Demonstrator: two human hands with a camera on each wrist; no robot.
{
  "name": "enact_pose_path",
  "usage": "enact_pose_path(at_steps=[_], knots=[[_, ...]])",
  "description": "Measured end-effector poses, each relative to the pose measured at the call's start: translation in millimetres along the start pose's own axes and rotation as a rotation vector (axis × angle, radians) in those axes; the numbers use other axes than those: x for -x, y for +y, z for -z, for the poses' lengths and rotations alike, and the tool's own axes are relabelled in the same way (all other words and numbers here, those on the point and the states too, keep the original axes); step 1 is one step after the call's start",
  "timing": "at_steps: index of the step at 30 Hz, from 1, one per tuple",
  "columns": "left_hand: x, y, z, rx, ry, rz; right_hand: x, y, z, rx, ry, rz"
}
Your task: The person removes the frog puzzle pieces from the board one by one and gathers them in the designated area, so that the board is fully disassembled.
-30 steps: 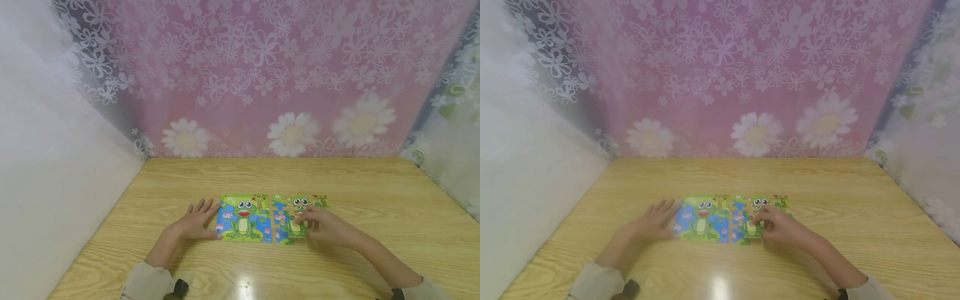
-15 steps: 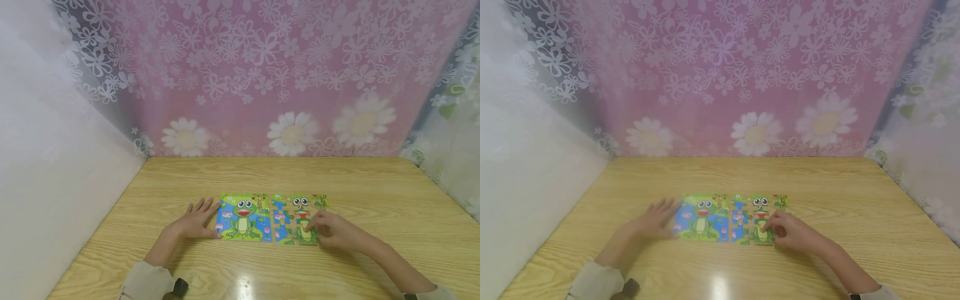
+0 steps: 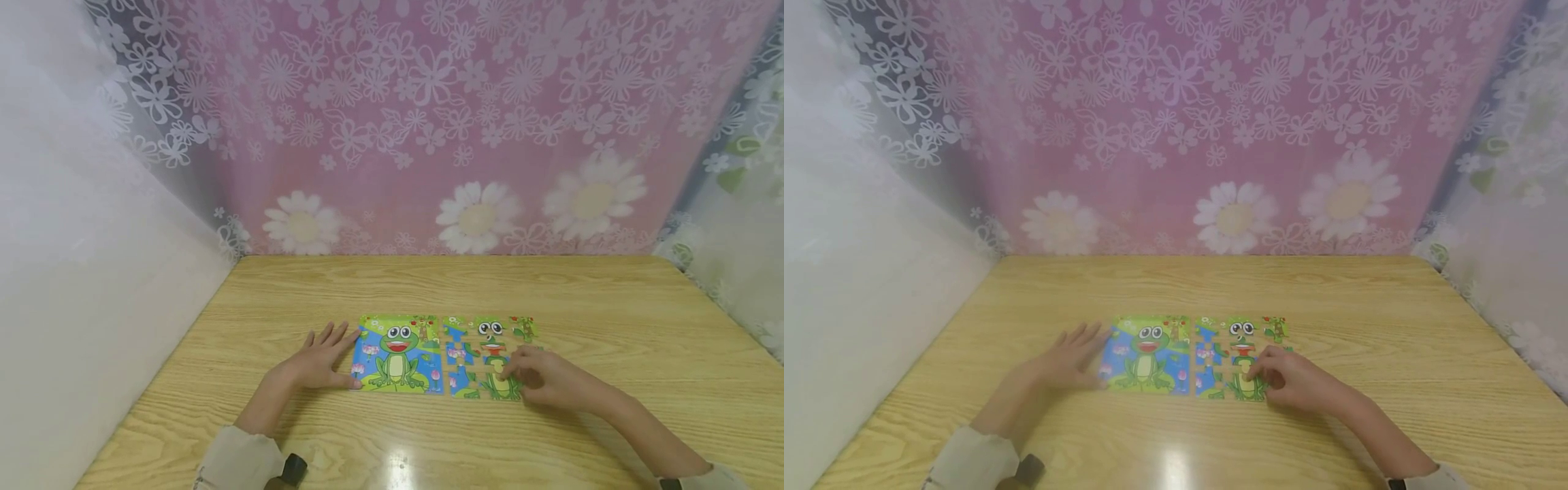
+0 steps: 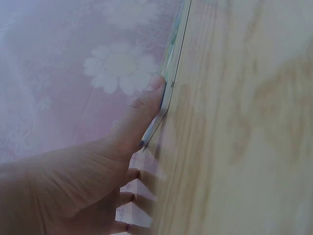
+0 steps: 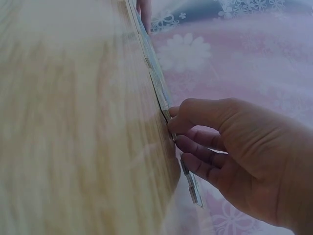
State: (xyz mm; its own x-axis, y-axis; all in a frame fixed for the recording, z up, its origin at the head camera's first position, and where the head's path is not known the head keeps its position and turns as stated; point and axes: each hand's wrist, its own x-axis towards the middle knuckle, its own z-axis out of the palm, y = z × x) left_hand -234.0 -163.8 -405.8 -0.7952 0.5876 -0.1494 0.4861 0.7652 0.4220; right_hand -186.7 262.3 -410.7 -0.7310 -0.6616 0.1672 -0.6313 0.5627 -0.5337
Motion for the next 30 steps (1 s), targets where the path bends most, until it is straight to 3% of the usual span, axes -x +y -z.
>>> enact_pose_path(at_steps=[8,14,20,30], knots=[[-2.3,-0.2,0.0,-0.01,0.001,-0.005,2.1,-3,2,0.014,-0.017,-0.004],[-2.0,-1.7,-0.7,-0.027,-0.003,0.003,-5.0,-7,6,0.042,0.025,0.057],[0.0,-1.1,0.9,-0.023,0.002,-0.001,-31.0,-19,3,0.042,0.031,0.048],[2.2,6.2,4.5,-0.017,-0.011,0.005,-84.7,-38,-25,0.071,-0.022,0.093]])
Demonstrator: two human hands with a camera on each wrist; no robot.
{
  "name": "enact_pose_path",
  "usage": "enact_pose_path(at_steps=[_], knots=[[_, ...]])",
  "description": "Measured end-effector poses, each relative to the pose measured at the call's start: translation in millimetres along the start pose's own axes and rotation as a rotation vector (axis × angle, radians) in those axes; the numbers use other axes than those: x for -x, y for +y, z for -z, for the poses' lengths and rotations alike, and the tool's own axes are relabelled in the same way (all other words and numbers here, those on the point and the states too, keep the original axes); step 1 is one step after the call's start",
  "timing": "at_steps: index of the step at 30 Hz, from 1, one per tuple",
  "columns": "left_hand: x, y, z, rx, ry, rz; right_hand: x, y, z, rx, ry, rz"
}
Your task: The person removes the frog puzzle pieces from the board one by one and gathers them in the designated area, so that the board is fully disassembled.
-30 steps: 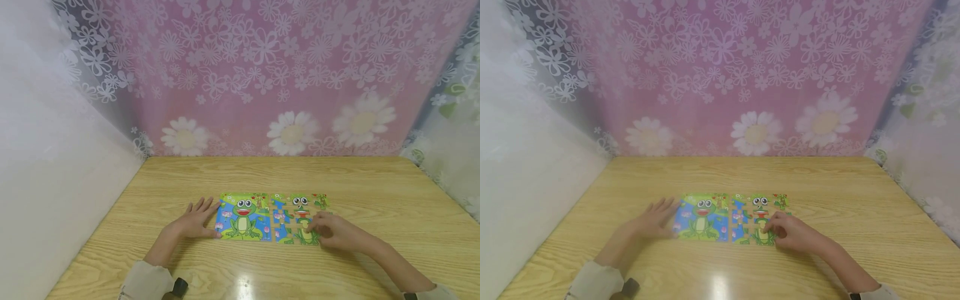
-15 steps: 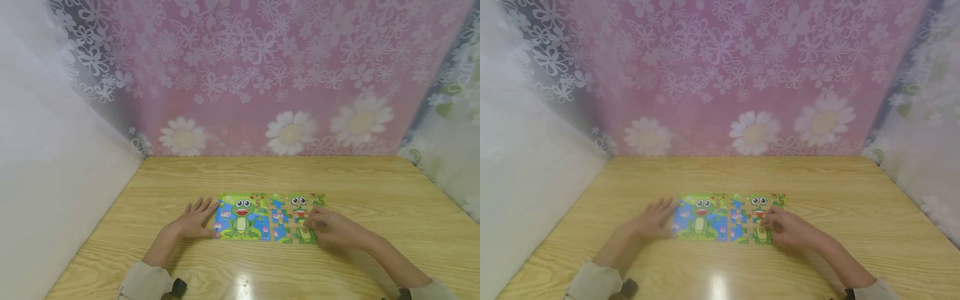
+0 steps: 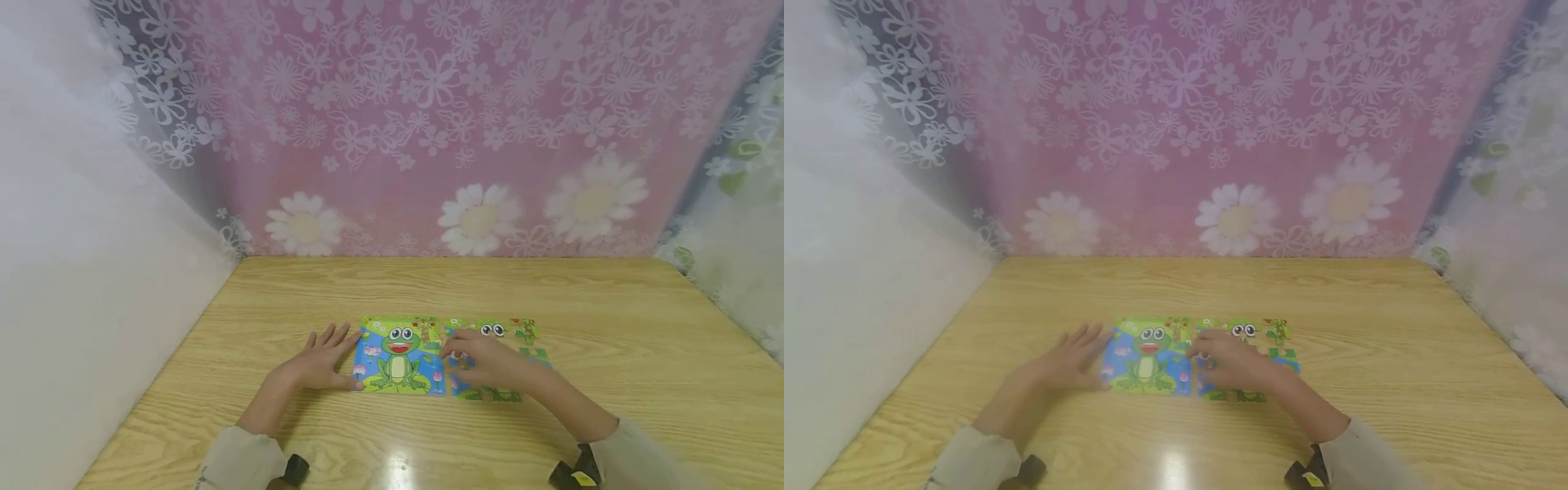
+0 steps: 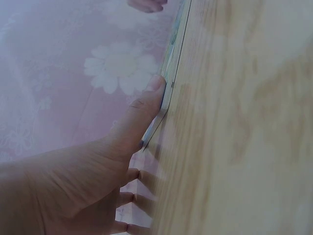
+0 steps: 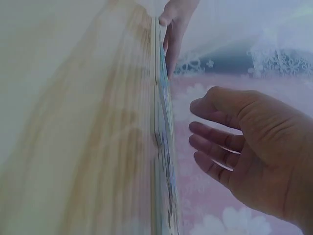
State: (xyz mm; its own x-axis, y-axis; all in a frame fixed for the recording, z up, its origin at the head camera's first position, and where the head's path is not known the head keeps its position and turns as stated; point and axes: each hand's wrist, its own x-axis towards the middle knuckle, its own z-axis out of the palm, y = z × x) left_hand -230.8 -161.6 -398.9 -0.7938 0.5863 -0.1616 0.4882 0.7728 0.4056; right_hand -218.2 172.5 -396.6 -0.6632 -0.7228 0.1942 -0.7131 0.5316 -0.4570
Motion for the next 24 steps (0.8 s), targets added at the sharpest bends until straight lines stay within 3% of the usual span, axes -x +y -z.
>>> enact_pose_path(at_steps=[9,14,24], knots=[[-1.7,-3.6,-1.7,-0.026,0.003,0.005,-20.3,-13,-12,0.011,-0.105,-0.071],[-4.3,-6.6,-3.8,-0.027,0.01,0.012,-20.7,-13,-13,0.002,-0.115,-0.119],[-4.4,-8.3,-5.4,-0.014,0.01,0.005,-21.7,-12,-15,-0.008,-0.102,-0.11]])
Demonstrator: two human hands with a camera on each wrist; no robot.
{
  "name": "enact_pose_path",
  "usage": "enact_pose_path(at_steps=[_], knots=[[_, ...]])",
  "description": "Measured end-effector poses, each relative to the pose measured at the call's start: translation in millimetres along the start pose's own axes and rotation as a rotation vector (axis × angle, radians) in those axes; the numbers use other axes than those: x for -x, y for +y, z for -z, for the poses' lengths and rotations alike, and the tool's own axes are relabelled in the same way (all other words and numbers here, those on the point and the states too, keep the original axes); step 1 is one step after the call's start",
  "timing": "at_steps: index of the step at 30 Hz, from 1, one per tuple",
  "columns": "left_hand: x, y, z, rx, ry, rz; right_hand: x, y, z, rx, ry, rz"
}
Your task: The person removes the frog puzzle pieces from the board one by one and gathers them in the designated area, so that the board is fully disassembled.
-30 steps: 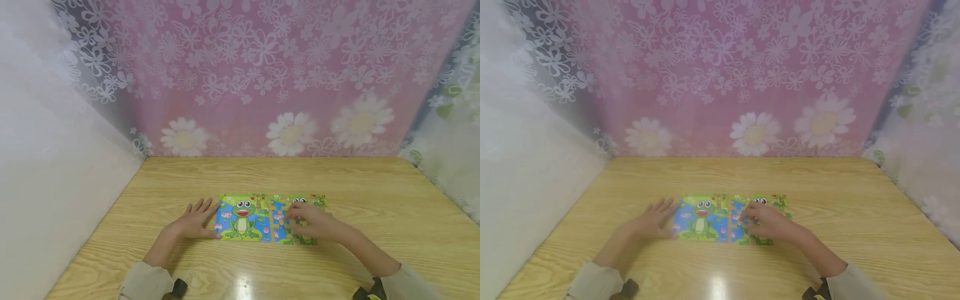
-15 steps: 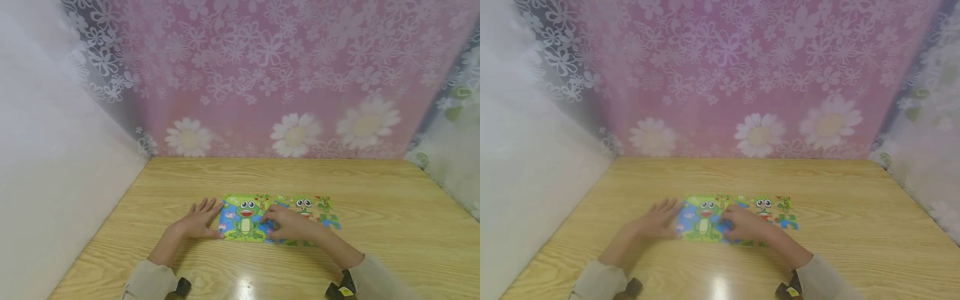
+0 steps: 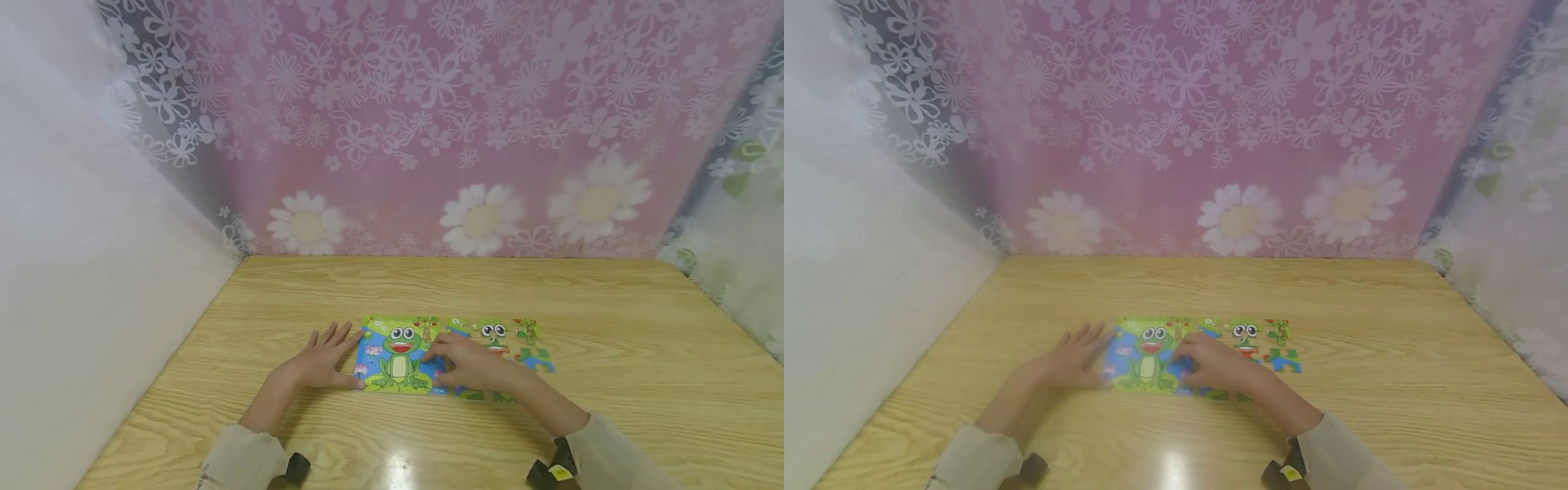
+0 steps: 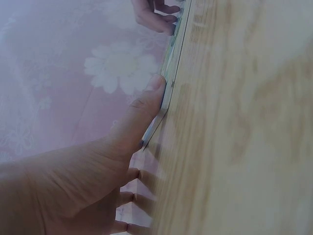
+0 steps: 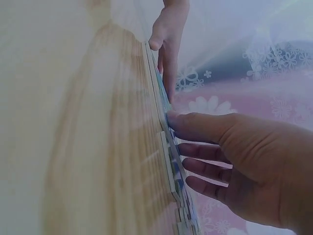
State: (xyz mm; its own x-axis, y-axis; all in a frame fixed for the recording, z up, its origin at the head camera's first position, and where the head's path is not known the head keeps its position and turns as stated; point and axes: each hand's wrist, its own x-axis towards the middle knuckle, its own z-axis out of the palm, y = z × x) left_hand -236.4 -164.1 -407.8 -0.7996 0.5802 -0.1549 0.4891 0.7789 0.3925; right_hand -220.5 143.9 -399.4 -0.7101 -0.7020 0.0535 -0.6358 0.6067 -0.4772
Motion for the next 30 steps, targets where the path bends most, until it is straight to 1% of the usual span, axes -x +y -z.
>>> enact_pose_path(at_steps=[6,11,14,16,19,21,24,26,28,30], knots=[[2.1,3.9,3.6,0.009,-0.002,-0.006,-1.8,1,-2,0.03,0.023,0.005],[3.9,7.7,5.7,0.006,-0.002,-0.003,-1.9,2,-3,0.028,0.039,0.005],[4.4,8.2,5.7,-0.003,-0.006,0.005,1.2,0,0,0.013,0.054,0.019],[4.4,8.1,5.6,-0.013,-0.004,0.008,4.7,-1,3,0.008,0.068,0.043],[4.9,8.6,6.9,-0.013,-0.003,0.013,13.4,-1,9,0.013,0.098,0.056],[5.3,8.8,7.5,-0.005,0.003,0.012,20.2,2,13,0.037,0.133,0.079],[5.4,7.7,6.9,0.003,0.012,0.011,33.7,6,20,0.028,0.165,0.059],[5.2,6.8,6.0,0.001,0.012,0.009,43.0,9,25,0.029,0.188,0.067],[4.4,5.8,5.0,-0.002,0.009,0.004,53.8,12,30,-0.005,0.186,0.055],[3.7,5.3,4.6,-0.002,0.007,0.001,63.9,16,34,-0.013,0.193,0.065]])
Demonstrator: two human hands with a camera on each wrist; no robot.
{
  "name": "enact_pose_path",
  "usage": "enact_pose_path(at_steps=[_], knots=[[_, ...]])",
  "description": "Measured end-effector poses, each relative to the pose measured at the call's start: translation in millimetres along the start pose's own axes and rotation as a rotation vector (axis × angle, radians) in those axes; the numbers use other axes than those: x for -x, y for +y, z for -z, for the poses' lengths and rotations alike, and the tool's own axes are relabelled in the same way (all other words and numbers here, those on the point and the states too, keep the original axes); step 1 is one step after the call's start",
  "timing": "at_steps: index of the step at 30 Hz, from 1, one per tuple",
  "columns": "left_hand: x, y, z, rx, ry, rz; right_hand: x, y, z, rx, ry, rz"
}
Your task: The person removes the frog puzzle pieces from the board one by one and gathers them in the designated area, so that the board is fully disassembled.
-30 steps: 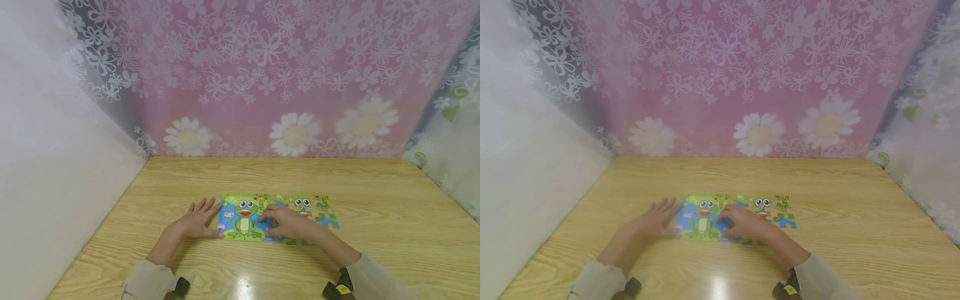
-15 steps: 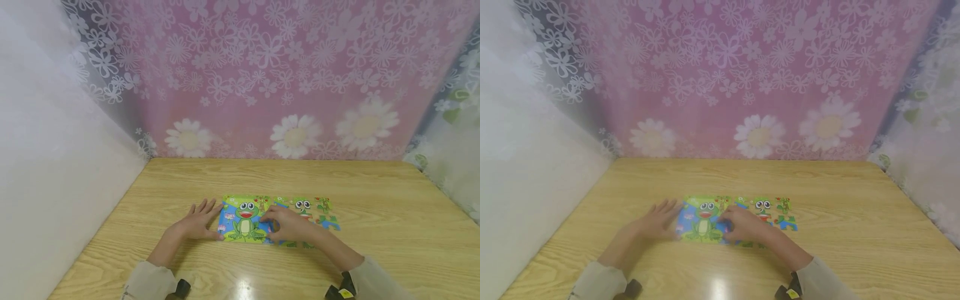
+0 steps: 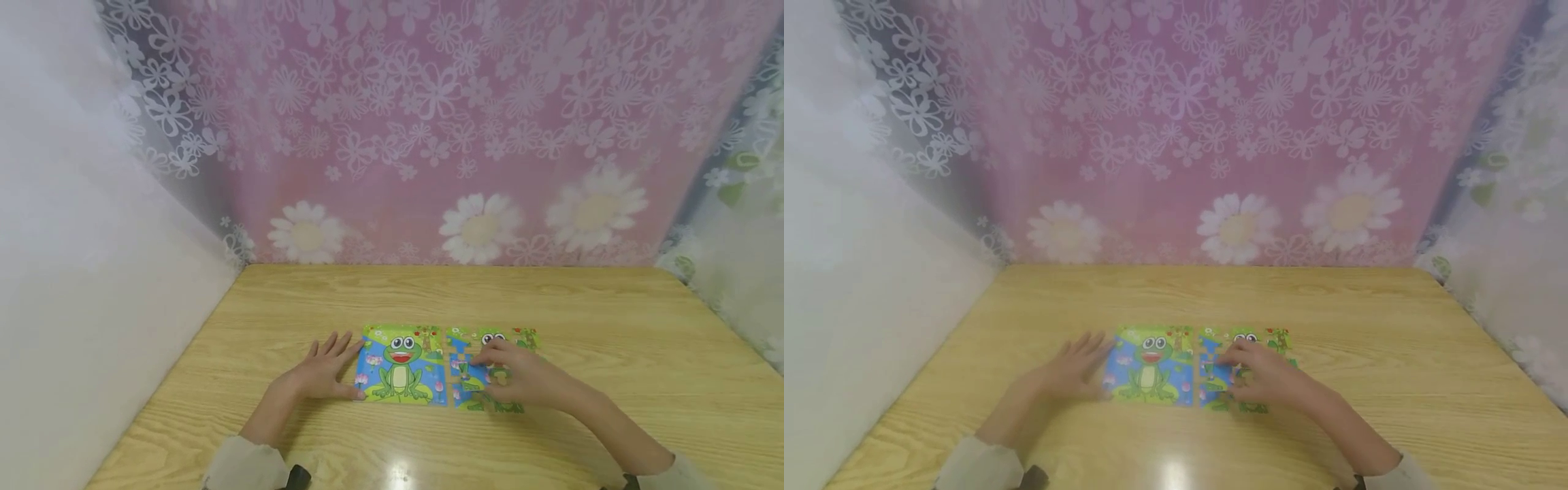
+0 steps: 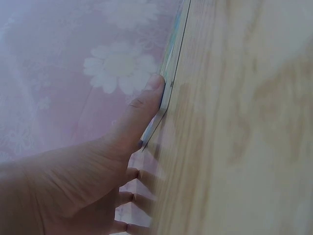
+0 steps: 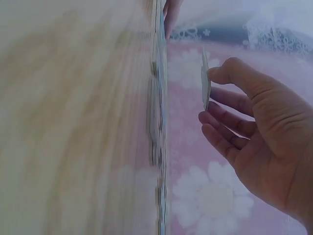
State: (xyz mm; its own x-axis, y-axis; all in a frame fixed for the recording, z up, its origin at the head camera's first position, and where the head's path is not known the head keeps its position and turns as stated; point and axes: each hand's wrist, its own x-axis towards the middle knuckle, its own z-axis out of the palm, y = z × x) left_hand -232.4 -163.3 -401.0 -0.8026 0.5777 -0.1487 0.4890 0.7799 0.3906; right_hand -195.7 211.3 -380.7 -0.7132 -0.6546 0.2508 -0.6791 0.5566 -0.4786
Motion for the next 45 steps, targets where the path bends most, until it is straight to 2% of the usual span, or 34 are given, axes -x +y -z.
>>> enact_pose_path(at_steps=[6,13,19,25,37,45], knots=[[-1.6,-0.5,-2.6,0.009,0.0,-0.006,28.4,9,12,-0.035,0.013,-0.05],[-4.5,-4.0,-4.7,-0.009,0.01,-0.022,52.7,19,23,0.045,0.066,-0.103],[-5.2,-5.9,-3.9,-0.008,0.021,-0.023,69.7,29,26,0.117,0.085,-0.09],[-4.2,-4.6,-3.0,-0.011,0.003,-0.017,84.9,40,23,0.121,0.083,-0.054],[-1.8,-0.5,-2.2,-0.001,-0.001,-0.021,97.3,53,16,0.153,0.105,-0.003],[-1.3,0.0,-1.8,-0.006,-0.003,-0.015,98.1,51,16,0.162,0.091,-0.011]])
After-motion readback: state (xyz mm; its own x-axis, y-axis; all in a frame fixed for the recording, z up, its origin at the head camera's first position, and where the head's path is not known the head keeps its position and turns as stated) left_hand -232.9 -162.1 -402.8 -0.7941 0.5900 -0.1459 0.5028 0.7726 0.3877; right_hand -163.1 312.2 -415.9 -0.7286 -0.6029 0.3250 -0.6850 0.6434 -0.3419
